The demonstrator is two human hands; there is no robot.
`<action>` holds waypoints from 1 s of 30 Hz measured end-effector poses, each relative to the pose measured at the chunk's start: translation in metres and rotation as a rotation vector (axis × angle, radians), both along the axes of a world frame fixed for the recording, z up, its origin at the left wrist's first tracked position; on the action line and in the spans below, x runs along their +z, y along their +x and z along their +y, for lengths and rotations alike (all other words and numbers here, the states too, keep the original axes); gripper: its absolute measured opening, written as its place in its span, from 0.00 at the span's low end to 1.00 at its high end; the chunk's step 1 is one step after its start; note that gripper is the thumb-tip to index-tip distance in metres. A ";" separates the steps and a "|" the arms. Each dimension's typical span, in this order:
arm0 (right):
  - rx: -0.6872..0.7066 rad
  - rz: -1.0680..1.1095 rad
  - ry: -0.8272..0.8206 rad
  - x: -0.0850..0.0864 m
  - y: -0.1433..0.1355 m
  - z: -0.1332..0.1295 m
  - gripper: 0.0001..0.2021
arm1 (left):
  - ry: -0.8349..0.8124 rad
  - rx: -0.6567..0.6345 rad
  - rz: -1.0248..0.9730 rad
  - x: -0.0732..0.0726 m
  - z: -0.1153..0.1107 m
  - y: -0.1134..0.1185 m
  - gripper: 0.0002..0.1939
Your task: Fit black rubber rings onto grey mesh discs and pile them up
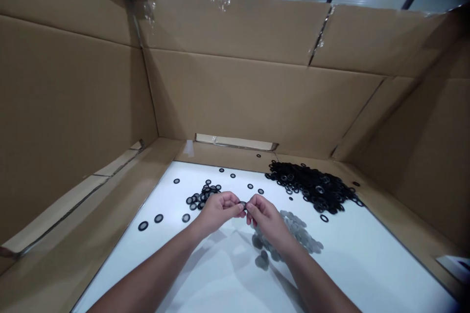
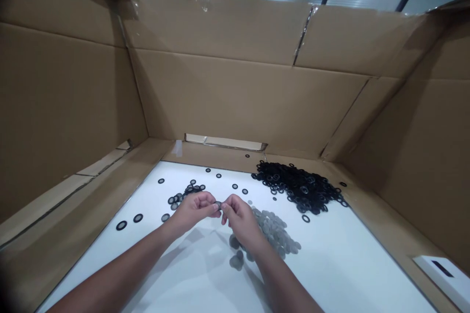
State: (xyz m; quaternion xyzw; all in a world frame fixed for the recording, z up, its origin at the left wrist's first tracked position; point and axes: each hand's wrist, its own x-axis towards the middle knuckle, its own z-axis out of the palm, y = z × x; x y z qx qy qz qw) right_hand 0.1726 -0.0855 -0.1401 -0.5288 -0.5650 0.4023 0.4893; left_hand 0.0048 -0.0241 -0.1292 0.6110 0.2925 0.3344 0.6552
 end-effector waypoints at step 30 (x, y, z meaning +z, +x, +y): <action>0.096 -0.301 0.138 0.006 0.000 -0.009 0.20 | -0.101 -0.242 -0.063 -0.009 0.008 -0.007 0.17</action>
